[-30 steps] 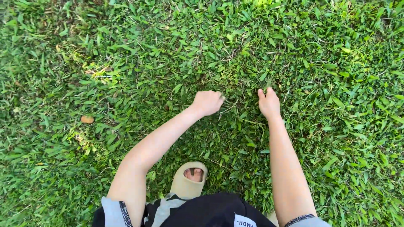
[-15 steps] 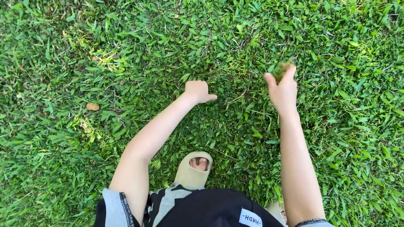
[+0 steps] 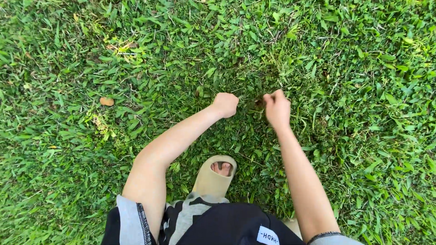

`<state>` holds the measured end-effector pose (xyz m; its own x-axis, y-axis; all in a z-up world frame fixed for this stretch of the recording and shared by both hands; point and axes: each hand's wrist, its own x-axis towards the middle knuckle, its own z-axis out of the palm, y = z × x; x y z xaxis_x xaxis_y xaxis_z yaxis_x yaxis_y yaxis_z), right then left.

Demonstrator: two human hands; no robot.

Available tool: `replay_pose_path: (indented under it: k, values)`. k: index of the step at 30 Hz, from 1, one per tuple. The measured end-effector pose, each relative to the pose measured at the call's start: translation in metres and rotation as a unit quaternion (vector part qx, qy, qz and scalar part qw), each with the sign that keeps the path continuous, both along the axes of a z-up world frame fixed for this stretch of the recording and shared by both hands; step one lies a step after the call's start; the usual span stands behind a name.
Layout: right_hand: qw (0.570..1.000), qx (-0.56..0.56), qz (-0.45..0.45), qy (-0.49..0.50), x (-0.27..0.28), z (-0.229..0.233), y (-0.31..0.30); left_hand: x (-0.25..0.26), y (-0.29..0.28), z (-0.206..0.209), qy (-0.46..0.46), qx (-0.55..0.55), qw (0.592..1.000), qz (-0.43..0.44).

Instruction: Pulling weeds from a grassy lawn by hand.

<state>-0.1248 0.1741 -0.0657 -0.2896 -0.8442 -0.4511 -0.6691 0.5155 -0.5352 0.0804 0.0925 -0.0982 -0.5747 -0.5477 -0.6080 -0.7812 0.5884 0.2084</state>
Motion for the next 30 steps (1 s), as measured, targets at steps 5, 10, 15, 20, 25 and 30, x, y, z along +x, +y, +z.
replay_pose_path:
  k: [5, 10, 15, 20, 25, 30]
  values:
    - [0.986, -0.149, -0.067, -0.036, -0.03, 0.001, -0.006, 0.001, 0.0, 0.016, 0.034, 0.023, 0.999, -0.003]
    - [0.965, -0.18, -0.152, -0.117, -0.043, 0.027, -0.024, -0.008, -0.01, 0.134, 0.134, 0.095, 0.985, 0.055]
    - [0.853, -0.362, -0.258, -0.273, -0.085, 0.148, -0.073, 0.012, -0.049, 0.156, 0.117, 0.06, 0.985, 0.113]
    - [0.919, -0.394, 0.015, 0.02, -0.023, 0.161, -0.061, 0.023, -0.06, 0.082, 0.132, -0.036, 0.984, 0.112]
    - [0.967, 0.053, 0.21, 0.133, 0.071, 0.069, -0.01, 0.012, -0.036, 0.083, -0.012, -0.029, 0.998, 0.047]
    - [0.94, -0.185, 0.23, 0.175, 0.072, -0.022, 0.032, 0.033, 0.0, -0.009, -0.144, -0.001, 0.988, -0.051]
